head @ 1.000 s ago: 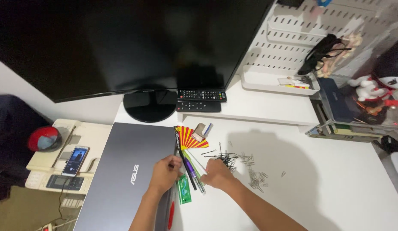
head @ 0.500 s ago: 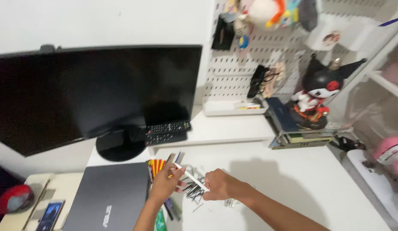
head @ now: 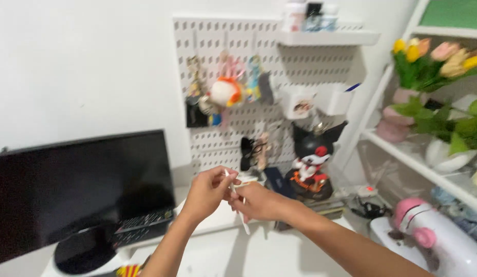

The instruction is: Organize various office and art supplies by putting them away into a drawer and onto a pegboard storage system.

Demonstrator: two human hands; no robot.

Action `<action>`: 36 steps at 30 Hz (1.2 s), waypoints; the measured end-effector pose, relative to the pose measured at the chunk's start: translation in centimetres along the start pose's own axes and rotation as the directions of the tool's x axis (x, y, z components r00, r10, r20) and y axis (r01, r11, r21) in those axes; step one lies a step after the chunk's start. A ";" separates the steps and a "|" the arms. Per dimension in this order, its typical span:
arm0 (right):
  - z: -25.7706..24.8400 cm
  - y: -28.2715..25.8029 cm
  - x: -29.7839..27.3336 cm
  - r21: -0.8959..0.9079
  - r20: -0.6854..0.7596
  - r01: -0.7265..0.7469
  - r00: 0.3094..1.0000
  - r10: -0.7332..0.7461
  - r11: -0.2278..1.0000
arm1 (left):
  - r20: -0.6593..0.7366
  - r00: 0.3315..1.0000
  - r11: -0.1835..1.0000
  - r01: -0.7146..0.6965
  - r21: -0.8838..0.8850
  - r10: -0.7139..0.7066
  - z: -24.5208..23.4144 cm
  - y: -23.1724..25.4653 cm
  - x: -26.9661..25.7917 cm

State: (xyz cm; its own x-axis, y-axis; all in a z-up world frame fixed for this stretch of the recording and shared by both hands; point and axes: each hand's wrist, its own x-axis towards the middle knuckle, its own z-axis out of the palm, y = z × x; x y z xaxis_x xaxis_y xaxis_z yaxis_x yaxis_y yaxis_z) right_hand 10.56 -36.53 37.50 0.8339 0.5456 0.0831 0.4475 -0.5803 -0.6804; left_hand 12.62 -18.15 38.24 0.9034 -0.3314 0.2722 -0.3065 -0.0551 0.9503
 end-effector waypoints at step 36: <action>-43.6 18.9 -6.4 -0.212 -0.746 -0.041 0.653 -0.134 0.977 | 0.045 0.923 0.807 -0.356 0.472 0.381 23.5 8.5 31.7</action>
State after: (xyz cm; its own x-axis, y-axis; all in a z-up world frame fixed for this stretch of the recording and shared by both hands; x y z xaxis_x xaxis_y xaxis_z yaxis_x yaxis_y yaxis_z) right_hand 27.72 -77.34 55.84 0.7251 -0.0166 0.6885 0.4713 -0.7169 -0.5137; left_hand 31.58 -51.23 51.40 0.7040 -0.3690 0.6068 -0.7102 -0.3709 0.5984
